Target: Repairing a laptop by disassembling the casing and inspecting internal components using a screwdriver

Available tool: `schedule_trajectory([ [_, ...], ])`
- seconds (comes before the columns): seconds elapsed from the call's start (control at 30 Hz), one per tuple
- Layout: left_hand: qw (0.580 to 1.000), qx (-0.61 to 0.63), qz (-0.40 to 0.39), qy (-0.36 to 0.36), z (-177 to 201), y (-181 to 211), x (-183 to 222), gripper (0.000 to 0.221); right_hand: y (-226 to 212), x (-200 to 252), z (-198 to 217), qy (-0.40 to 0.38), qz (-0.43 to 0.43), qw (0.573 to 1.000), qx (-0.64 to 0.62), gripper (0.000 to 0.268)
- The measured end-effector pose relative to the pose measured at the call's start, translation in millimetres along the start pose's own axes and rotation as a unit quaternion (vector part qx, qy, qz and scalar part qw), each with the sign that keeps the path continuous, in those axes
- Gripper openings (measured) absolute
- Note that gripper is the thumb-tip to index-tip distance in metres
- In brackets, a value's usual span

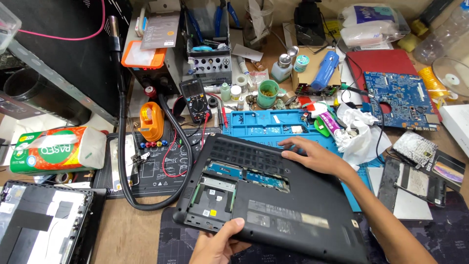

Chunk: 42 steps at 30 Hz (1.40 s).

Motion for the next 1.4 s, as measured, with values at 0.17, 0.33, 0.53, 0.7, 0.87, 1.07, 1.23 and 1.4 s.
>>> schedule_trajectory([
  [0.17, 0.999, -0.044, 0.0, 0.012, 16.1, 4.2, -6.7, 0.06, -3.4, 4.7, -12.2, -0.012, -0.026, 0.999, 0.027, 0.034],
  [0.33, 0.995, -0.098, -0.01, 0.017, 17.3, 17.1, 3.7, 0.056, -8.7, 25.9, -22.4, 0.002, -0.054, 0.998, 0.041, 0.035],
  [0.53, 0.986, -0.158, -0.047, 0.01, 13.7, 32.0, 7.0, 0.042, 4.2, 52.1, -37.6, 0.052, -0.132, 0.99, 0.014, 0.042],
  [0.7, 0.97, -0.201, -0.132, -0.039, -8.0, 60.0, -1.1, 0.044, 20.7, 70.5, -30.7, 0.153, -0.144, 0.977, -0.042, 0.04],
  [0.87, 0.96, -0.209, -0.18, -0.047, -24.8, 87.1, -39.6, 0.033, 31.8, 83.5, -29.4, 0.166, -0.14, 0.976, -0.015, 0.043],
  [1.07, 0.923, -0.222, -0.301, -0.092, -47.3, 111.1, -67.2, 0.038, 42.6, 91.3, -26.8, 0.203, -0.145, 0.966, -0.067, 0.043],
  [1.23, 0.902, -0.278, -0.327, -0.047, -41.0, 127.2, -108.1, 0.035, 44.4, 91.0, -24.9, 0.204, -0.143, 0.967, -0.053, 0.043],
  [1.4, 0.866, -0.358, -0.349, 0.002, -41.4, 135.8, -113.7, 0.032, 65.3, 87.8, -27.0, 0.201, -0.134, 0.97, -0.022, 0.046],
])
Point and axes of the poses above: each hand's wrist, its own x-axis away from the middle knuckle, its own z-axis out of the back of the hand, y = z × x, the point moved 8 cm from there along -x, towards the middle knuckle, and after that the axes turned 15 degrees about z, right-handed, at the moved point
